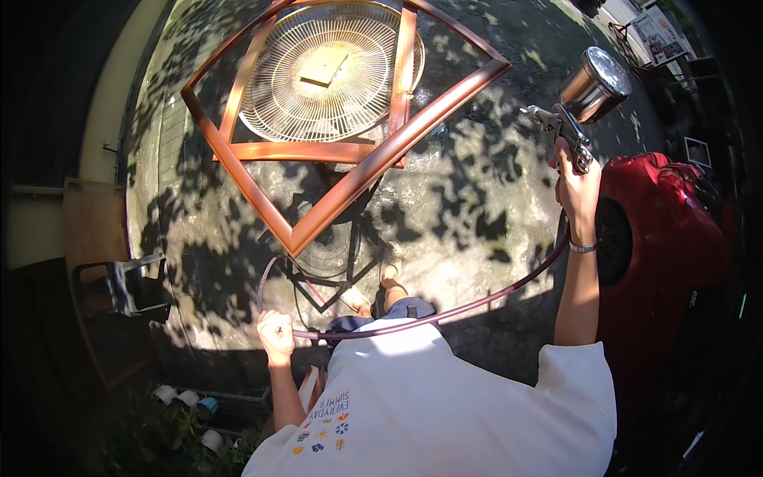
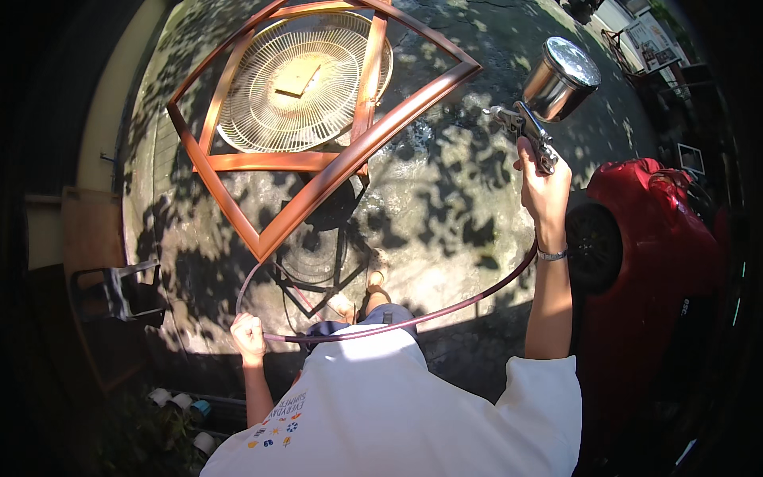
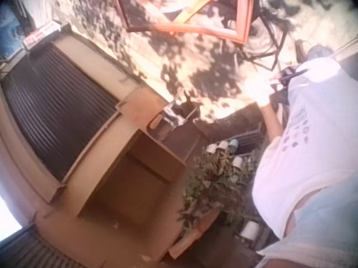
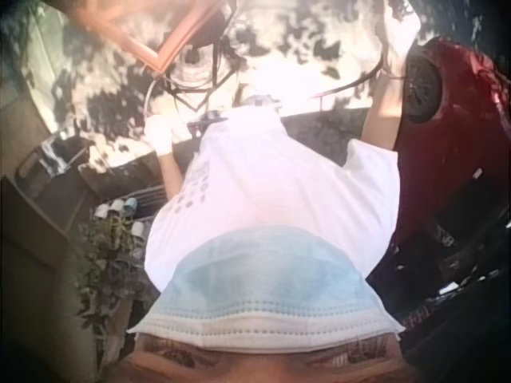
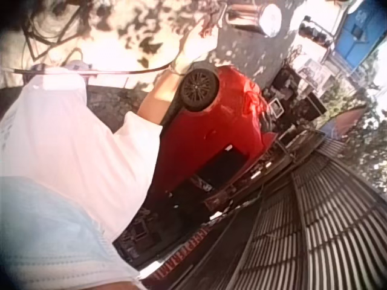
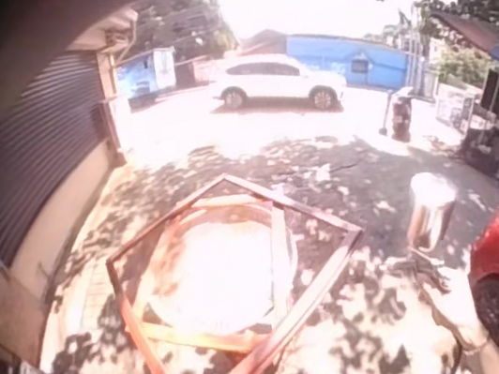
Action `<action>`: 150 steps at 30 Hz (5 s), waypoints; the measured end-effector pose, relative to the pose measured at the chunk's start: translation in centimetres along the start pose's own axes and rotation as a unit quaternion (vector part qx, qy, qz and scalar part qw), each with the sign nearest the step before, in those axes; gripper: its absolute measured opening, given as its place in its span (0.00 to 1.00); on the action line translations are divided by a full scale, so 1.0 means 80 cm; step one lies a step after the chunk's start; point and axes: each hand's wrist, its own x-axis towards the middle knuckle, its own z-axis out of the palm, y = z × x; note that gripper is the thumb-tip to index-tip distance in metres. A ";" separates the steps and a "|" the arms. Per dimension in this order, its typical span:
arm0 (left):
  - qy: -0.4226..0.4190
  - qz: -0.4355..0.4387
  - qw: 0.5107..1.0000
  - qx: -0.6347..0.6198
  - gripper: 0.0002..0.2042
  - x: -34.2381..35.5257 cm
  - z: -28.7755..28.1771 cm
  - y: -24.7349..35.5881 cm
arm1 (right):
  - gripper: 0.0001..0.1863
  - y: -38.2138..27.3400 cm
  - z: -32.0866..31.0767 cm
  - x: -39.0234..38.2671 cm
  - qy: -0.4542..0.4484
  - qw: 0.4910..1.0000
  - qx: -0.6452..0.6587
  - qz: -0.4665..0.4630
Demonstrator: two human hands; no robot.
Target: The person uses a spray gun to apply finish to wooden frames placed on a stand with a fan. They repeatedly spray the frames, rotate them to access different sides, and move them between the stand and a workbench.
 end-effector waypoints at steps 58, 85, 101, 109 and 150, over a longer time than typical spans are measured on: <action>-0.020 0.035 0.999 0.002 0.14 -0.010 -0.113 -0.080 | 0.11 -0.054 0.046 -0.202 -0.017 0.989 0.135 0.062; 0.200 -0.013 0.980 0.016 0.32 0.041 -0.074 0.018 | 0.21 -0.102 -0.054 0.128 0.141 0.988 0.038 -0.041; 0.357 0.028 0.921 -0.156 0.29 0.227 -0.304 -0.160 | 0.22 -0.306 0.236 0.108 0.089 0.984 0.083 -0.127; 0.309 0.050 0.934 -0.173 0.24 0.306 -0.403 -0.279 | 0.19 -0.332 0.366 0.093 0.068 0.993 0.010 -0.095; 0.166 0.037 0.979 -0.113 0.30 0.474 -0.366 -0.208 | 0.22 -0.227 0.522 0.350 0.090 0.996 -0.016 -0.012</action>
